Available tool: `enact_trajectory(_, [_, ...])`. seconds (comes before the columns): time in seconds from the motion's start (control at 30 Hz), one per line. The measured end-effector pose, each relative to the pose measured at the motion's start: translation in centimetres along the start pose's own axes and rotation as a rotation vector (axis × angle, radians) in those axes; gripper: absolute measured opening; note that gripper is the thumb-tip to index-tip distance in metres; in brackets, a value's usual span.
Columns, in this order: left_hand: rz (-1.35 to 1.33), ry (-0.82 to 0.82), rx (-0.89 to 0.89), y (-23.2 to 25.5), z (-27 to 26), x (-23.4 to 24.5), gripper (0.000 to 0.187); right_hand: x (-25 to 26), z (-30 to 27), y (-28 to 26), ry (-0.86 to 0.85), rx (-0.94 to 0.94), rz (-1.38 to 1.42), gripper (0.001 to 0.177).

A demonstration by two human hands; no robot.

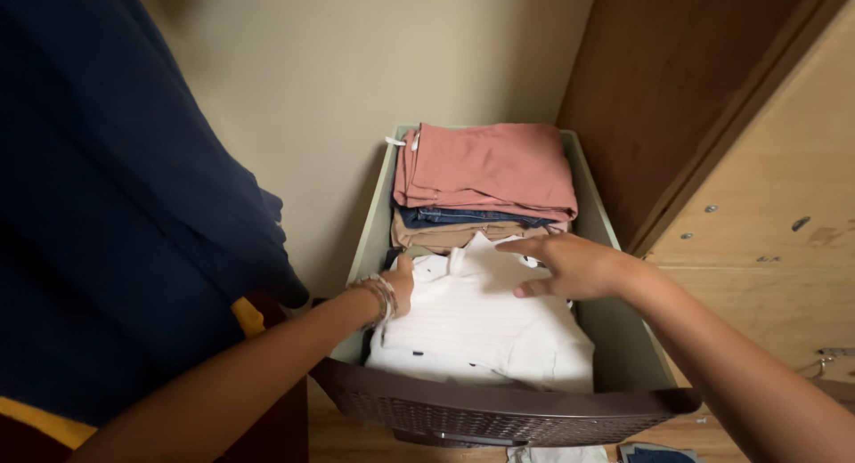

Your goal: The person folds various garments including pink pants, beige shorts, jeans, and white shirts, then places them neatly into a drawer. The person also briefly opens another drawer containing miscellaneous items.

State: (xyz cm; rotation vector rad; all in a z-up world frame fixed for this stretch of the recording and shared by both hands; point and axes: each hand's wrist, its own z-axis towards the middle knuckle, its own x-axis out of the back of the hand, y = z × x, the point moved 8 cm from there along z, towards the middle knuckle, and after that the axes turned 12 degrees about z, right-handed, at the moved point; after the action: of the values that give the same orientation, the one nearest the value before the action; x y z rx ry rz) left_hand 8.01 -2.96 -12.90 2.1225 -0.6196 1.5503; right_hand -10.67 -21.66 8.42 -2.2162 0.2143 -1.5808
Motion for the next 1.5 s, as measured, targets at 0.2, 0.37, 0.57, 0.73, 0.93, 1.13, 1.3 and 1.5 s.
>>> enact_trajectory(0.2, [0.202,0.065,0.112,1.3,-4.3,4.1,0.073,-6.8,4.2,1.7,-0.303,-0.021,-0.122,0.099])
enact_trajectory(0.37, [0.325,0.011,0.026,9.0,-9.6,7.2,0.06,-9.0,5.1,0.2,-0.277,0.066,-0.11,0.107])
enact_trajectory(0.57, [0.479,-0.419,-0.062,11.4,-12.7,3.9,0.141,-10.6,3.2,0.1,-0.459,-0.237,-0.312,0.134])
enact_trajectory(0.73, [0.601,-0.508,-0.051,11.2,-10.3,1.8,0.154,-11.6,4.1,1.0,-0.448,-0.257,-0.287,0.148])
enact_trajectory(0.93, [0.818,-0.491,-0.422,14.1,-8.5,5.4,0.104,-9.4,4.2,1.8,-0.367,-0.027,-0.183,0.132])
enact_trajectory(1.13, [0.283,0.415,-0.713,24.5,-10.9,19.1,0.041,0.3,-7.4,5.1,0.125,-0.098,0.171,0.074])
enact_trajectory(1.3, [-0.09,0.435,-1.024,34.5,-18.5,19.8,0.028,0.4,-17.5,8.6,0.285,-0.002,0.63,0.056])
enact_trajectory(1.5, [-0.342,0.296,-1.151,46.7,-21.4,10.4,0.031,-6.9,-27.3,19.8,0.342,0.092,1.087,0.072])
